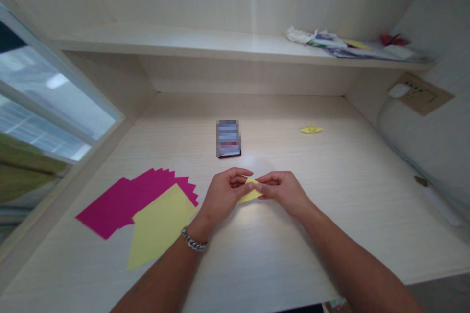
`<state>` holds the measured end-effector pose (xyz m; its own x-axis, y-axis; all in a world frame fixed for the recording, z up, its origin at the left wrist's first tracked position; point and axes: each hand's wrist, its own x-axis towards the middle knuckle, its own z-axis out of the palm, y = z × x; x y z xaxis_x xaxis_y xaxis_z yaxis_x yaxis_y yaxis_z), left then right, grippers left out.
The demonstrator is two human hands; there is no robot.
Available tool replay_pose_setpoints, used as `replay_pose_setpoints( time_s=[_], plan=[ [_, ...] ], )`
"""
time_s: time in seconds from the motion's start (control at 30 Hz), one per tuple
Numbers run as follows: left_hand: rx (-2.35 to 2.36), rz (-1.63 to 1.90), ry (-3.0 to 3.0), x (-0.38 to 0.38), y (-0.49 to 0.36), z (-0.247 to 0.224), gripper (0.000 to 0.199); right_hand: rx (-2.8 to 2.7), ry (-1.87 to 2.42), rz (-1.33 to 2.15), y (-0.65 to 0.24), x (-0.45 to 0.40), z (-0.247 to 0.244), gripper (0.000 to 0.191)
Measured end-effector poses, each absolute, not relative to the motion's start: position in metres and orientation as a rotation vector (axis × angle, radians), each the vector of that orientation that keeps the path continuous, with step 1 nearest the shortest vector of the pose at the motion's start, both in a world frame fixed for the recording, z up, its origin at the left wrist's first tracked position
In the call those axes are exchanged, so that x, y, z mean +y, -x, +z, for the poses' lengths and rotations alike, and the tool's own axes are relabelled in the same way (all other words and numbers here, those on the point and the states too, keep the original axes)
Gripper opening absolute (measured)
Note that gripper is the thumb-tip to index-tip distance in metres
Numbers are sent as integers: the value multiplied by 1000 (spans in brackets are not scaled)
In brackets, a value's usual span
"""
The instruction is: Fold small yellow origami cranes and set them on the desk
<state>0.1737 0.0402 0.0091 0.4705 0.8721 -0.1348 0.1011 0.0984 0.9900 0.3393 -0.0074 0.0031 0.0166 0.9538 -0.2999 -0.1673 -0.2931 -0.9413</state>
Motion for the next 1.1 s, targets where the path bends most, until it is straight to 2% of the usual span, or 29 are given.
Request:
replay_pose_setpoints(
  time_s=[0.27,0.5,1.1],
  plan=[
    [1014,794,-1357,43,-172,7,27,-918,1345,1480,-347,-5,1,34],
    [988,666,-1392,41,-175,13,26,-959,1342,1437,-346,-6,2,31],
    [946,628,-1310,42,-173,11,26,-919,1356,1471,-345,-7,5,33]
  ],
)
